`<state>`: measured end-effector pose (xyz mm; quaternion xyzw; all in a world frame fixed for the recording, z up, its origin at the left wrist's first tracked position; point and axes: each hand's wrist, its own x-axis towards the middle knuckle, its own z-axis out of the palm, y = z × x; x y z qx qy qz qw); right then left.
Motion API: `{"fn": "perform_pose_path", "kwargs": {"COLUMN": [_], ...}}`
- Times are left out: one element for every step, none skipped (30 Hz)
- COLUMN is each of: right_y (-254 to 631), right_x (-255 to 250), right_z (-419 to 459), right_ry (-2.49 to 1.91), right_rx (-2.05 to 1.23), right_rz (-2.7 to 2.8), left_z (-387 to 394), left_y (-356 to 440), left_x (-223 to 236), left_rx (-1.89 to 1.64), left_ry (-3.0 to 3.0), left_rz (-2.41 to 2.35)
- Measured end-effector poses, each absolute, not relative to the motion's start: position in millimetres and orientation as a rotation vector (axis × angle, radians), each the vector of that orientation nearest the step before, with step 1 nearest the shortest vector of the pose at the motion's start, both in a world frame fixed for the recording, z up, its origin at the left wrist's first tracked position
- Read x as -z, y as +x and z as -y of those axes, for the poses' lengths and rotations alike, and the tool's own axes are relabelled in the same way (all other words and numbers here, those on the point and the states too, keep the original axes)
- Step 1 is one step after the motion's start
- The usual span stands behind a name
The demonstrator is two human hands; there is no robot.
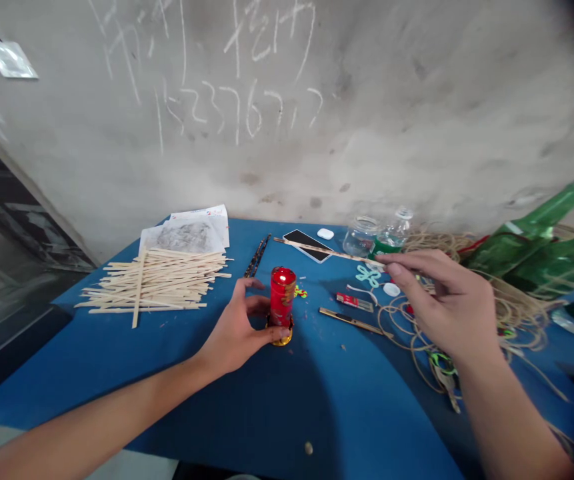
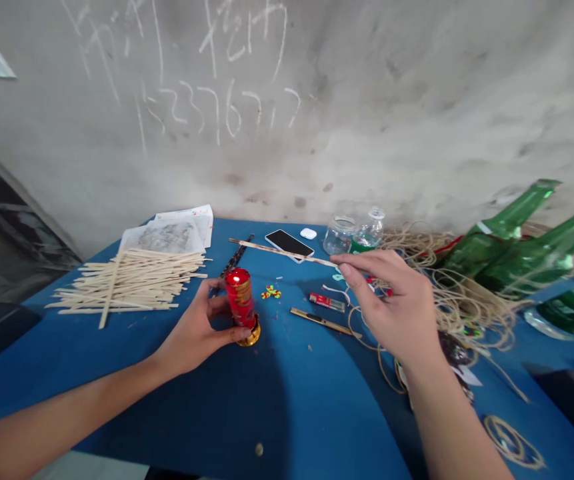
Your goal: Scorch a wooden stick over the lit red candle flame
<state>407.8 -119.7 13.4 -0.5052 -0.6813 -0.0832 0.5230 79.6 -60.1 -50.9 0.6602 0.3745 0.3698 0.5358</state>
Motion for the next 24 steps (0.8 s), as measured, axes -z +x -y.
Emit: {"fn": "perform_pose_path", "kwargs": {"right_y": [408.3, 408.9, 409.4, 410.0, 410.6, 411.4, 412.2, 413.0, 413.8, 414.5, 415.2, 415.8, 416.2, 416.7, 417.2, 417.7, 418.3, 419.0, 419.7, 420.3, 420.7, 421.0, 421.0, 420.9], "right_x": [-13.3, -13.1, -12.9, -12.7, -12.5, -12.3, -12.1, -12.0, -11.9, -11.9, -12.1, -12.3, -12.8, -13.4, -14.1, -14.7, -15.4, -15.8, -16.1, -16.3, -16.3, -16.3, -16.3, -16.3], "right_z": [120.0, 120.3, 120.4, 120.6, 120.6, 120.7, 120.8, 120.9, 121.1, 121.2, 121.3, 121.3, 121.2, 120.9, 120.6, 120.1, 119.6, 119.0, 118.6, 118.3, 118.1, 118.1, 118.3, 118.4], "right_ry": [-1.205, -1.198, -1.192, -1.185, -1.177, -1.170, -1.165, -1.161, -1.160, -1.160, -1.160, -1.159, -1.157, -1.151, -1.144, -1.133, -1.123, -1.114, -1.107, -1.101, -1.097, -1.094, -1.090, -1.085], "right_rx": [0.195, 0.194, 0.192, 0.192, 0.191, 0.189, 0.185, 0.181, 0.175, 0.170, 0.163, 0.157, 0.153, 0.151, 0.149, 0.150, 0.151, 0.153, 0.153, 0.153, 0.153, 0.151, 0.148, 0.144], "right_rz": [1.636, 1.641, 1.648, 1.656, 1.664, 1.673, 1.682, 1.688, 1.690, 1.691, 1.694, 1.699, 1.705, 1.713, 1.725, 1.737, 1.751, 1.764, 1.775, 1.785, 1.795, 1.804, 1.811, 1.817], "left_z": [58.3, 56.5, 54.6, 52.7, 50.7, 48.8, 46.8, 44.9, 43.1, 41.3, 39.7, 38.0, 36.4, 34.8, 33.2, 31.7, 30.2, 28.9, 27.9, 27.2, 26.9, 27.0, 27.5, 28.4], "left_y": [79.0, 78.4, 77.8, 77.0, 76.2, 75.4, 74.6, 73.9, 73.4, 73.0, 72.6, 72.4, 72.1, 71.7, 71.1, 70.5, 69.7, 69.0, 68.3, 68.0, 67.9, 68.3, 69.0, 70.0], "left_x": [51.1, 51.4, 51.7, 52.3, 53.2, 54.3, 55.5, 56.9, 58.2, 59.3, 59.9, 60.0, 59.7, 58.8, 57.6, 56.0, 54.4, 52.7, 51.0, 49.5, 48.2, 47.1, 46.3, 45.6], "left_rx": [-0.873, -0.864, -0.853, -0.841, -0.828, -0.817, -0.807, -0.800, -0.797, -0.795, -0.790, -0.782, -0.769, -0.750, -0.730, -0.709, -0.689, -0.667, -0.647, -0.632, -0.618, -0.610, -0.611, -0.626], "left_ry": [1.575, 1.577, 1.576, 1.572, 1.569, 1.566, 1.565, 1.564, 1.563, 1.558, 1.551, 1.543, 1.538, 1.535, 1.537, 1.543, 1.549, 1.558, 1.567, 1.577, 1.585, 1.593, 1.599, 1.604], "left_rz": [-0.878, -0.865, -0.853, -0.844, -0.835, -0.826, -0.816, -0.804, -0.790, -0.774, -0.756, -0.736, -0.712, -0.686, -0.660, -0.635, -0.613, -0.594, -0.580, -0.568, -0.561, -0.558, -0.564, -0.580]}}
